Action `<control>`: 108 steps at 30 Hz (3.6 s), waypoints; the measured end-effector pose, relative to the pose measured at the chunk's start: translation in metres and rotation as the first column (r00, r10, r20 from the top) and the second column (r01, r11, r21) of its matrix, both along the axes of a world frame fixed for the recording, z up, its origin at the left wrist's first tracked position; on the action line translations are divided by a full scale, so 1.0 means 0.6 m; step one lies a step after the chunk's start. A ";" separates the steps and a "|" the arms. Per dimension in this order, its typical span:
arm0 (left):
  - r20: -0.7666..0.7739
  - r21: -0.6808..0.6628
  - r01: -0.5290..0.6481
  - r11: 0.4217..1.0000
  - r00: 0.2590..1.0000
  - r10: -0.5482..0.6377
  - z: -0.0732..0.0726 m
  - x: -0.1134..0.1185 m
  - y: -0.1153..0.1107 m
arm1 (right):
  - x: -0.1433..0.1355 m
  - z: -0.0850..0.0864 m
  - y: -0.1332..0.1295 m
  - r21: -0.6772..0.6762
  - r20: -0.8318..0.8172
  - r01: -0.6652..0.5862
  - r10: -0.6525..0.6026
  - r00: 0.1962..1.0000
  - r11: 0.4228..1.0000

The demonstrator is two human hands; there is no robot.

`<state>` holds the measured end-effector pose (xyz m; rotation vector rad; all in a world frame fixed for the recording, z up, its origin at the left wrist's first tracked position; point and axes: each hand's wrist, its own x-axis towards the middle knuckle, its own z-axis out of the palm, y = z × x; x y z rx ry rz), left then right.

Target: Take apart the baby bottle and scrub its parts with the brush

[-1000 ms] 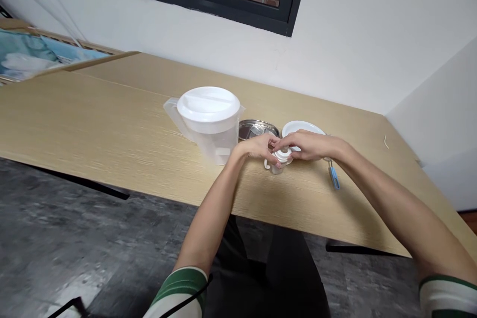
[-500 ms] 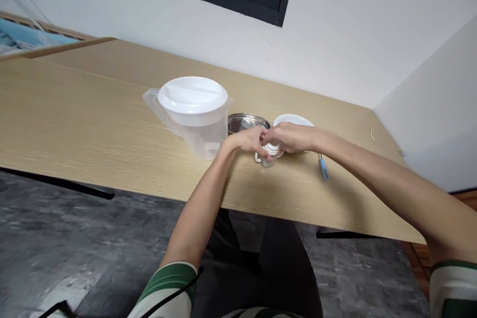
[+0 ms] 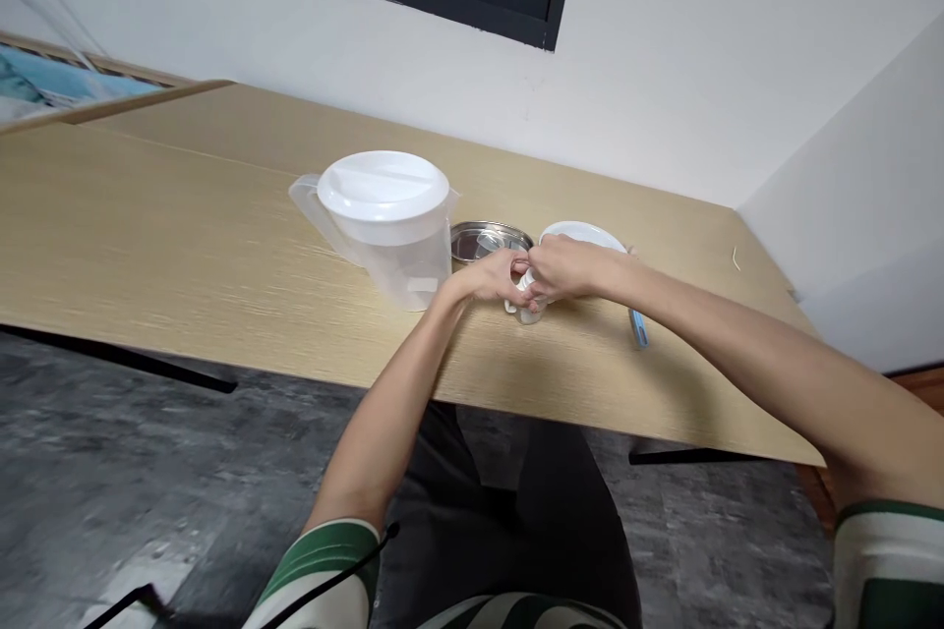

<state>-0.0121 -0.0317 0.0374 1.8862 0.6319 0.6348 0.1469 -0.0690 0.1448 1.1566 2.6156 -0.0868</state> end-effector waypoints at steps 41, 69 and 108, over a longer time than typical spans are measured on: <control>0.248 0.143 -0.462 0.875 0.873 0.420 -0.034 0.010 -0.049 | 0.022 0.014 0.008 -0.099 0.033 -0.131 0.135 0.990 0.986; 0.375 0.042 -0.493 0.869 0.814 0.443 -0.038 0.031 -0.075 | -0.071 0.037 -0.018 -0.279 0.209 0.499 -0.455 0.866 0.821; 0.319 -0.020 -0.510 0.860 0.812 0.489 -0.057 0.034 -0.083 | -0.032 0.012 -0.023 -0.076 0.130 0.175 -0.164 0.978 0.982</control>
